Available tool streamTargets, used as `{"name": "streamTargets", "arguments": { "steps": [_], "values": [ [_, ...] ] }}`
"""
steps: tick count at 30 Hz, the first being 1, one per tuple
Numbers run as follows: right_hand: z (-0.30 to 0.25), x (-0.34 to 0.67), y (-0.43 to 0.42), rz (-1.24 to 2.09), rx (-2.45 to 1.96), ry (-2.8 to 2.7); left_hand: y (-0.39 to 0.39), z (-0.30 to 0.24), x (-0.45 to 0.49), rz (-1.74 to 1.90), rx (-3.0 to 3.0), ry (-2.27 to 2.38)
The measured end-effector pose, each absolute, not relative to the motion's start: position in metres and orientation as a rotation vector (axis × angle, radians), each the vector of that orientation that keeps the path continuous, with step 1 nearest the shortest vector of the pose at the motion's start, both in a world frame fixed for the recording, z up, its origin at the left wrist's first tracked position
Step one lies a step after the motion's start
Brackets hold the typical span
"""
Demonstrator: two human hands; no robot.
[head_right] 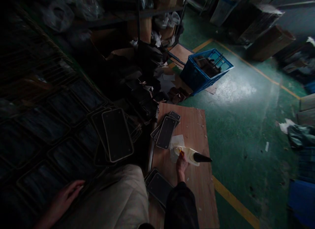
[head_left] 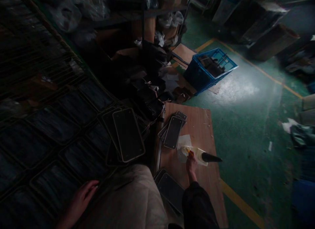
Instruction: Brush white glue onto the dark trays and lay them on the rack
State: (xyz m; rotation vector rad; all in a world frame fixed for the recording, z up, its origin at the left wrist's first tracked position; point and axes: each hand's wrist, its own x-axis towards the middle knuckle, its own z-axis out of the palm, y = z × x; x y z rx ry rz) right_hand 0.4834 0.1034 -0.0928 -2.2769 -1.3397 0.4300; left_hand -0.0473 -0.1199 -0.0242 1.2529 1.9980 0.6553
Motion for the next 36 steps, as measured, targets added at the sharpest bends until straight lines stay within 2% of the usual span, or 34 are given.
{"name": "streamTargets", "arguments": {
  "steps": [9, 26, 36],
  "values": [
    [-0.120, 0.488, 0.117, 0.488, -2.408, -1.334, -0.114, -0.024, -0.027, 0.488, 1.264, 1.924],
    [-0.087, 0.490, 0.080, 0.544, -2.234, -1.609, -0.077, -0.007, -0.014, 0.461, 1.280, 1.921],
    [-0.086, 0.494, 0.090, 0.474, -2.214, -1.263, -0.065, -0.005, -0.009, 0.480, 1.304, 1.918]
  ]
}}
